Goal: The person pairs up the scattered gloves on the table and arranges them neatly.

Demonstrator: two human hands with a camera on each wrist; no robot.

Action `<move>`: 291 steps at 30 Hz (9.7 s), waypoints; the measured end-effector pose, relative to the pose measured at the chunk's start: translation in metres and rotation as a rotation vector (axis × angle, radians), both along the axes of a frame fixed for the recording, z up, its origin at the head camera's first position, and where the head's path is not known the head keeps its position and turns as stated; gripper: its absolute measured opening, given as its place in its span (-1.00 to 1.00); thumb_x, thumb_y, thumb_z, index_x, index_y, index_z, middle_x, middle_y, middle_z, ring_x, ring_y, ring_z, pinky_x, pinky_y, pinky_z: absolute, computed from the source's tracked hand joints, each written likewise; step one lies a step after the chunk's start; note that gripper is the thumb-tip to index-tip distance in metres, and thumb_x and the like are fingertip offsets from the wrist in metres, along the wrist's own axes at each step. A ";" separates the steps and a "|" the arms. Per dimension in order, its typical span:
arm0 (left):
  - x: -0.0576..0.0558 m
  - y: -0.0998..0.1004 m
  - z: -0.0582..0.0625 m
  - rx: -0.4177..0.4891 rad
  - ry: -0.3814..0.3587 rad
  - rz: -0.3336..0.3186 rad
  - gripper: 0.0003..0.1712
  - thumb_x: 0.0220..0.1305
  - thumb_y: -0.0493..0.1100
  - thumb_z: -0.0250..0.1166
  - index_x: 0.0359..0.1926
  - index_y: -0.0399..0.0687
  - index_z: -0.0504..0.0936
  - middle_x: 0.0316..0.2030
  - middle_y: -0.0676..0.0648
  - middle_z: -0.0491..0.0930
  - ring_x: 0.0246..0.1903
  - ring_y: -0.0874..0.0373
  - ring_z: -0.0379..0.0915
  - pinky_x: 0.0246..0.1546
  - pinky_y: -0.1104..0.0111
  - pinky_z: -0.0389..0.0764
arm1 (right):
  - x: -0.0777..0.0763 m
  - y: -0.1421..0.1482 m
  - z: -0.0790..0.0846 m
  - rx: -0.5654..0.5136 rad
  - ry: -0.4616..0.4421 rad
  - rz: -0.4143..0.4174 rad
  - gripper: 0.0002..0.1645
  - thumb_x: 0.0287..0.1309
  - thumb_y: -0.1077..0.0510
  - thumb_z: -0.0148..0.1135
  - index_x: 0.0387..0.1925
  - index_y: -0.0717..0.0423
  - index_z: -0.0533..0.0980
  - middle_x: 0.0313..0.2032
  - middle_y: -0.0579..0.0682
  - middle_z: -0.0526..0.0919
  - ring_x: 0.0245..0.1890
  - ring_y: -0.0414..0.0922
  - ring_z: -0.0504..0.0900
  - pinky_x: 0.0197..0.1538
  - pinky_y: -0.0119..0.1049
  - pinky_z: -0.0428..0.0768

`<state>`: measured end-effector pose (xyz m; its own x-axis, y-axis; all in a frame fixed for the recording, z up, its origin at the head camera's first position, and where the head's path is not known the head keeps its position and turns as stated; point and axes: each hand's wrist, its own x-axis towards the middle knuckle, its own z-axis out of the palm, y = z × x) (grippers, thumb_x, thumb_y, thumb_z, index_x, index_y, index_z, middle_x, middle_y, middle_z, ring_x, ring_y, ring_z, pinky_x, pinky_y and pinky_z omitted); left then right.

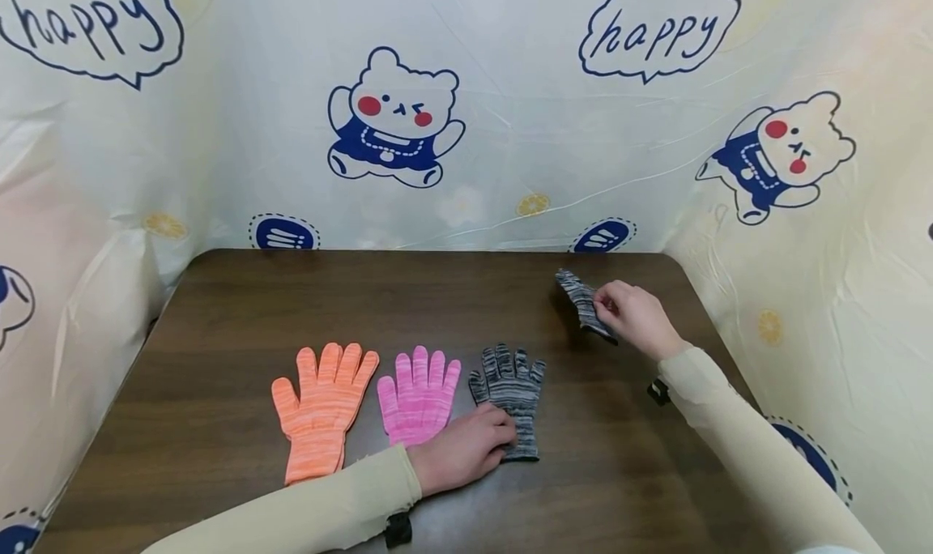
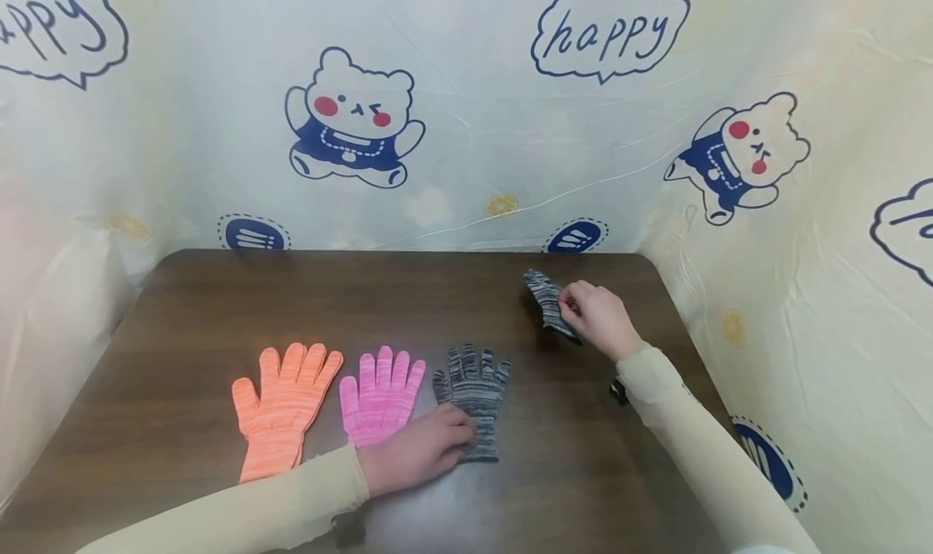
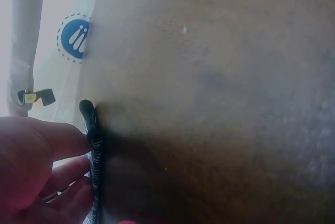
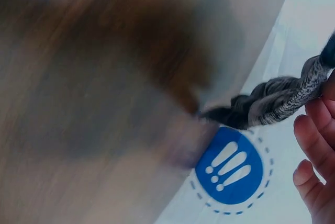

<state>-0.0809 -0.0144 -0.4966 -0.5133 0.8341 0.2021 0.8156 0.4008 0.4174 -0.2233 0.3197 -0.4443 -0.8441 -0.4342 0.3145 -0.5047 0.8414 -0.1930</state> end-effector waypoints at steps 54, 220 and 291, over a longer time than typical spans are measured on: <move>0.012 -0.011 0.008 -0.025 -0.002 0.086 -0.82 0.20 -0.03 0.28 -0.18 0.09 0.62 -0.09 0.07 0.46 -0.09 0.19 0.35 -0.12 0.37 0.48 | 0.097 -0.086 0.009 -0.037 -0.048 0.294 -0.86 0.08 0.09 0.22 -0.29 -0.11 0.45 -0.34 -0.27 0.47 -0.41 -0.29 0.43 -0.30 -0.37 0.48; -0.003 0.027 -0.010 0.023 0.152 0.131 -0.78 0.25 -0.02 0.22 -0.12 0.13 0.69 -0.10 0.10 0.53 -0.06 0.21 0.35 -0.03 0.38 0.42 | 0.035 -0.096 -0.045 -0.125 -0.429 -0.007 -0.87 0.12 0.14 0.29 -0.29 0.06 0.54 -0.39 -0.08 0.51 -0.40 -0.19 0.46 -0.28 -0.28 0.48; -0.004 0.022 -0.001 0.105 -0.144 0.135 -0.80 0.21 -0.10 0.28 -0.15 0.02 0.68 -0.10 0.06 0.52 -0.03 0.18 0.36 0.04 0.36 0.38 | 0.022 -0.099 -0.034 -0.115 -0.548 -0.075 -0.89 0.18 0.09 0.22 -0.35 0.05 0.53 -0.48 -0.12 0.57 -0.50 -0.20 0.47 -0.36 -0.31 0.47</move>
<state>-0.0852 0.0071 -0.4979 -0.6489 0.7338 0.2010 0.6865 0.4508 0.5705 -0.2015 0.2204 -0.4783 -0.9245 -0.3559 -0.1367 -0.2448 0.8290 -0.5029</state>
